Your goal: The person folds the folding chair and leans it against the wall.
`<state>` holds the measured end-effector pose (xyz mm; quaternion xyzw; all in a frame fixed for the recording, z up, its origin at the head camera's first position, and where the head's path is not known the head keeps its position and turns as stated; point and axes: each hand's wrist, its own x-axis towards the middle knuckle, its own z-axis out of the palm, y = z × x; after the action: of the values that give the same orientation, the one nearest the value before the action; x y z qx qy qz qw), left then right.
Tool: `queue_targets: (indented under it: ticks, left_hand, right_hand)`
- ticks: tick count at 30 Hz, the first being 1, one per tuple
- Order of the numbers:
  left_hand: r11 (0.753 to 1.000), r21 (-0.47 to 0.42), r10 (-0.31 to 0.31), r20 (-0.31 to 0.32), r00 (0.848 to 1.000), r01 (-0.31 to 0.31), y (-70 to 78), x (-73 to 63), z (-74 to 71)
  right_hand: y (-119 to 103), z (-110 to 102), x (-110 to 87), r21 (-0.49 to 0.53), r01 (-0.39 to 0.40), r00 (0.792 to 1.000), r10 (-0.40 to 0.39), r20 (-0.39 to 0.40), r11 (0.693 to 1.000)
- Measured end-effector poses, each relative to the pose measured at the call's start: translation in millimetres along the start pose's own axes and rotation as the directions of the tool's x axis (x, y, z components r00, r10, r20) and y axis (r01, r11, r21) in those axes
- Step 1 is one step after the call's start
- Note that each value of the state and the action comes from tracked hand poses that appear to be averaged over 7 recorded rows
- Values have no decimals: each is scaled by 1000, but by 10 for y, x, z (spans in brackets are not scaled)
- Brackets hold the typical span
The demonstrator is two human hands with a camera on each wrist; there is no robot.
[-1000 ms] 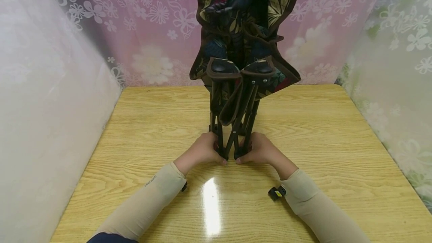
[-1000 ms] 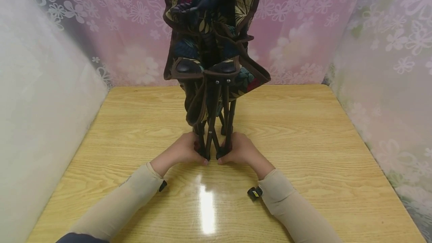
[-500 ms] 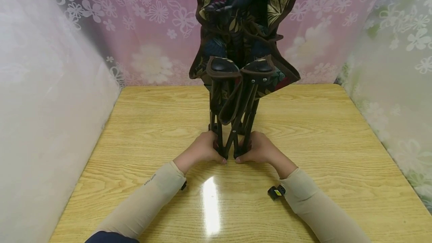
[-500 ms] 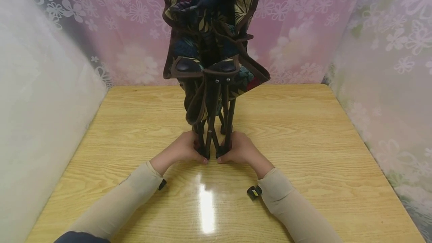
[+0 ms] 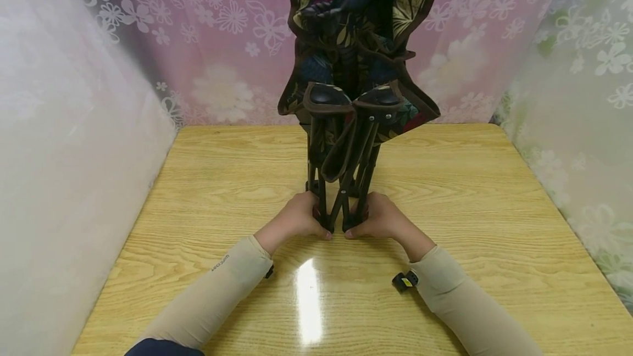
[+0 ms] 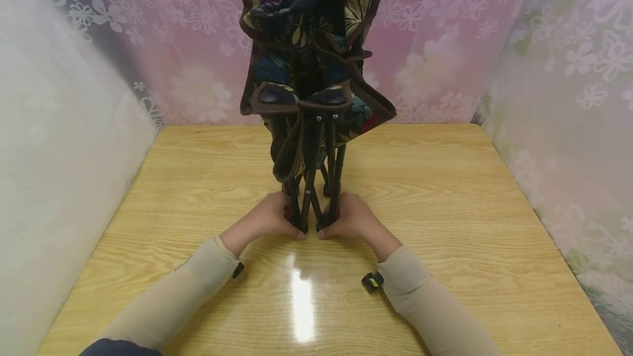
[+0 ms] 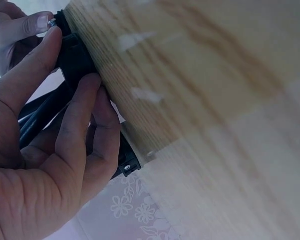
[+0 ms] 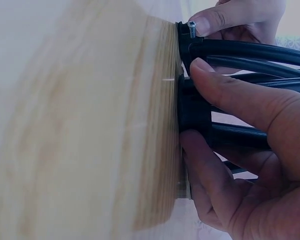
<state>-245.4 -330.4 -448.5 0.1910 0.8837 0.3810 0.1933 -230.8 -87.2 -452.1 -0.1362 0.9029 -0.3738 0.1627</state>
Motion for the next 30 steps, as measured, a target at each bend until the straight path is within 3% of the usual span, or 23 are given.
queue_targets:
  ticks: [30]
  left_hand:
    - [1000,-3,-17,-7,1000,17,3,-9,2]
  right_hand:
    - [-10,7,-11,9,-20,1000,20,-16,1000]
